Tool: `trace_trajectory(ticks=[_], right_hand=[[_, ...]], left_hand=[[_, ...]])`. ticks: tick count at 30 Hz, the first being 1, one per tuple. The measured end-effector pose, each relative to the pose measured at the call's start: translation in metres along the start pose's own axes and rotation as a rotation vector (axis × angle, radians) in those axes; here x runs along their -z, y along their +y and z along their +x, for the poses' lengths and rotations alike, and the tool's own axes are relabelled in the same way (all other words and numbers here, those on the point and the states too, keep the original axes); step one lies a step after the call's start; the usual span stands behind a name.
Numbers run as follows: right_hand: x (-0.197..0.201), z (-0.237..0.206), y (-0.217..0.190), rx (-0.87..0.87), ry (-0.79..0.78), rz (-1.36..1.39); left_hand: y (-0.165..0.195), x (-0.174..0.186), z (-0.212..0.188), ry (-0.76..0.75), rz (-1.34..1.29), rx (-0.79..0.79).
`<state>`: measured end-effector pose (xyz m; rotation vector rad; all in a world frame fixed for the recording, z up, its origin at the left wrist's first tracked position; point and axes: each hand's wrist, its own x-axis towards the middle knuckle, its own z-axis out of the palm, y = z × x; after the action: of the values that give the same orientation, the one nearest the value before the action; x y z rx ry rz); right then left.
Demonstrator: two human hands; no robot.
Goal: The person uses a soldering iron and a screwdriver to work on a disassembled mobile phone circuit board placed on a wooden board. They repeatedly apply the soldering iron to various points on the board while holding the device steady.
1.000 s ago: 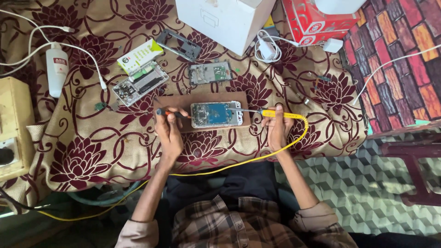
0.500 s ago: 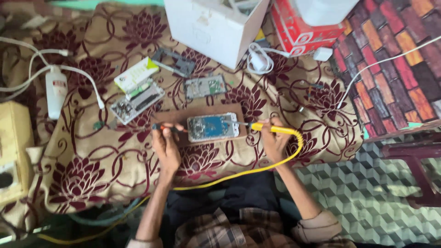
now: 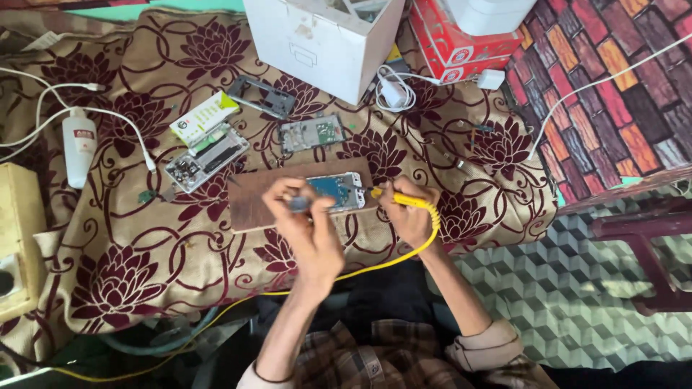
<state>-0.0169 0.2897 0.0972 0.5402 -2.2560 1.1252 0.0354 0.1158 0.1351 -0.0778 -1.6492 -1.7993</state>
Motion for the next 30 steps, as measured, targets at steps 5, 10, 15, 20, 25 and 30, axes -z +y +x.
trace_trajectory(ticks=[5,10,15,20,25,30], right_hand=[[0.005,0.001,0.0,0.084,-0.011,-0.051],[0.002,-0.003,-0.001,-0.009,-0.008,0.108],[0.002,-0.001,-0.003,-0.029,0.008,0.128],[0.003,-0.001,-0.002,0.054,-0.01,0.105],[-0.003,-0.013,0.02,-0.06,0.06,0.043],[-0.001,-0.02,0.035,-0.206,0.036,0.027]], left_hand=[[0.009,-0.001,-0.003,-0.078,0.309,0.11],[-0.028,0.031,0.027,-0.15,0.863,-0.208],[-0.05,0.057,0.057,-0.148,0.934,-0.314],[-0.033,0.042,0.061,-0.26,0.63,0.287],[0.025,0.004,0.046,-0.255,-0.261,0.744],[0.094,-0.035,-0.01,-0.659,-0.862,0.63]])
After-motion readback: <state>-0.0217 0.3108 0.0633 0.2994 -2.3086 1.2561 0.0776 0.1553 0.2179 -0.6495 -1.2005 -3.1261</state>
